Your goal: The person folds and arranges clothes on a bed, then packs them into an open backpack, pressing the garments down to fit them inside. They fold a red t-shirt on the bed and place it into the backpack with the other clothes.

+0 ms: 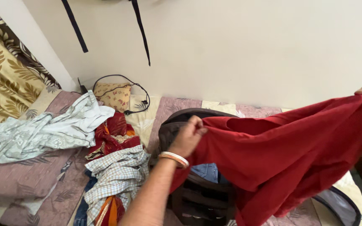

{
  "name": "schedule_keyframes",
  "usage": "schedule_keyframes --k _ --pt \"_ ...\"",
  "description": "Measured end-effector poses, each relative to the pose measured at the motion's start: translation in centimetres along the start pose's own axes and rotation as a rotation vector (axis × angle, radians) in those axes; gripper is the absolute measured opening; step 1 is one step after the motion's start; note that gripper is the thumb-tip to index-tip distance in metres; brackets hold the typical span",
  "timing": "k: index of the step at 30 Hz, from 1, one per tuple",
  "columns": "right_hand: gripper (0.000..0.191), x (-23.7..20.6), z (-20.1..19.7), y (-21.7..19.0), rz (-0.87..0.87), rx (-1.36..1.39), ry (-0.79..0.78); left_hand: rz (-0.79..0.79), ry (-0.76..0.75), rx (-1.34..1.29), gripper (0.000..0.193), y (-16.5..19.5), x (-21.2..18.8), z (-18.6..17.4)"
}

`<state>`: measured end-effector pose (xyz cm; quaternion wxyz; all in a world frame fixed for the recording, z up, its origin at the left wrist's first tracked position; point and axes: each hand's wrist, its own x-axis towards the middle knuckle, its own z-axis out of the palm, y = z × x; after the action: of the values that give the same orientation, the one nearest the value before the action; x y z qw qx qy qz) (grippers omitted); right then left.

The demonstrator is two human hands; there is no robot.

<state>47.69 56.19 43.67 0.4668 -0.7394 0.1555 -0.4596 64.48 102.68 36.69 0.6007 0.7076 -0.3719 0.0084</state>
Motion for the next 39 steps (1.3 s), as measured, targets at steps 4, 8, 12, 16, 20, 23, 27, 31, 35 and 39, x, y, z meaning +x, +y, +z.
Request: schedule_keyframes --k 4,8,12,16,20,23,27,31,35,39 --pt "0.022 -1.4 -0.3 3.2 0.063 -0.029 -0.054 -0.178 0.029 -0.649 0.027 1.1 -0.2 -6.3" --pt "0.025 -5.3 0.3 7.4 0.183 -0.142 -0.226 -0.181 -0.025 -0.415 0.027 0.3 -0.7 -8.5" --pt "0.027 -14.0 2.5 9.8 0.316 -0.541 -0.697 -0.17 -0.265 0.502 0.036 -3.8 -5.3 -6.1" --pt "0.035 -20.2 5.1 7.1 0.263 -0.882 -0.928 -0.298 -0.365 0.733 0.052 -7.8 -11.7 -2.3" --pt "0.031 -21.7 8.2 2.4 0.233 -0.859 -0.882 -0.062 -0.142 0.704 0.032 -10.2 -13.8 -0.7" --pt "0.028 -22.6 11.0 0.9 0.232 -0.831 -0.98 -0.084 -0.15 0.693 0.015 -11.0 -13.5 0.1" --pt "0.023 -24.0 12.8 1.9 0.116 -0.794 -0.965 -0.154 -0.161 0.7 0.015 -11.1 -13.6 0.7" --pt "0.03 -24.0 12.6 3.8 -0.079 -0.673 -0.851 -0.118 -0.136 0.693 0.02 -10.8 -14.5 1.0" --pt "0.027 -23.9 12.2 4.4 -0.158 -0.69 -0.999 -0.101 -0.127 0.756 0.018 -10.6 -15.2 1.5" --pt "0.023 -24.5 11.6 4.3 -0.169 -0.678 -0.955 -0.077 -0.081 0.781 0.018 -10.5 -15.8 1.9"
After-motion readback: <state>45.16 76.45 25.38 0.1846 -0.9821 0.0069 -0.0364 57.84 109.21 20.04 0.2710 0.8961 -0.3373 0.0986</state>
